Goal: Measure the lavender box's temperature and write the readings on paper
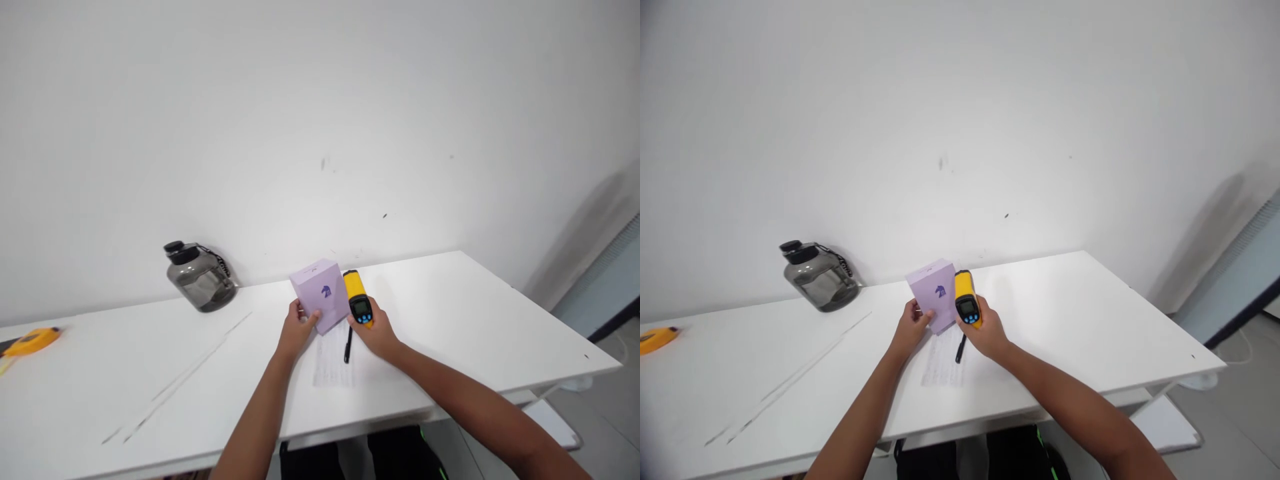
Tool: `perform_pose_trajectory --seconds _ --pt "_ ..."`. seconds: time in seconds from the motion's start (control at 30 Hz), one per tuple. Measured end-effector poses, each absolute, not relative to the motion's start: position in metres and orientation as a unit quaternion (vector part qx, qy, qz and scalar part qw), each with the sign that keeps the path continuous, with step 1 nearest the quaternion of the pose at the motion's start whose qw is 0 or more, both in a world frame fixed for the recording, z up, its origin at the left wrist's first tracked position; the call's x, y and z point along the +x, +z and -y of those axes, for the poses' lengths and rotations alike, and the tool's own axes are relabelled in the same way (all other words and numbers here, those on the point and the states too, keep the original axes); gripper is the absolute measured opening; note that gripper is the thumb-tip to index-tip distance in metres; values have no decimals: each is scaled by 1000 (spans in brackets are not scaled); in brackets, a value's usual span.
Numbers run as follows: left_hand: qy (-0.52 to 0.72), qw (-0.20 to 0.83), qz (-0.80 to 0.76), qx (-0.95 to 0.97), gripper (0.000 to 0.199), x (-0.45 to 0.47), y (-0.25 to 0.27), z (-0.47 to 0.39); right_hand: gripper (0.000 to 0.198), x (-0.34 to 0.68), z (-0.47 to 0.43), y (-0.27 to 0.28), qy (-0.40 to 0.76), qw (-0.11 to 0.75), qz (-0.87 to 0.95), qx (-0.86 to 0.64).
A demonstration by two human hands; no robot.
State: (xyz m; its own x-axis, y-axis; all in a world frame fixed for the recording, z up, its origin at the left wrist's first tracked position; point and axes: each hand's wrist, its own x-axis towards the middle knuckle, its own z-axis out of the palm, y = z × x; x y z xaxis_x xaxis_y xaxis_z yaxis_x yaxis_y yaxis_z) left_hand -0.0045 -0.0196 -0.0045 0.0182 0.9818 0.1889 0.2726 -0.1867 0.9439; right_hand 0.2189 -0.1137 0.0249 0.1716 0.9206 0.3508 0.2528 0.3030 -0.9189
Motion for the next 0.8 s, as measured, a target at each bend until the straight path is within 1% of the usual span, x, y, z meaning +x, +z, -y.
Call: perform_pose_trajectory --seconds 0.07,0.13,0.33,0.5,0.8 --pt "469 355 -532 609 74 -5 -3 19 51 224 112 29 287 579 545 -535" --pt "464 345 -541 610 74 -6 -3 18 53 230 111 33 282 578 523 -559" --pt "454 339 -545 619 69 -8 -3 15 47 239 105 38 268 567 483 -611" --pt "451 343 -537 626 76 -9 -3 14 44 240 104 38 275 574 471 -611" --pt "452 353 -533 622 78 -10 -4 14 46 241 98 31 300 603 445 -590"
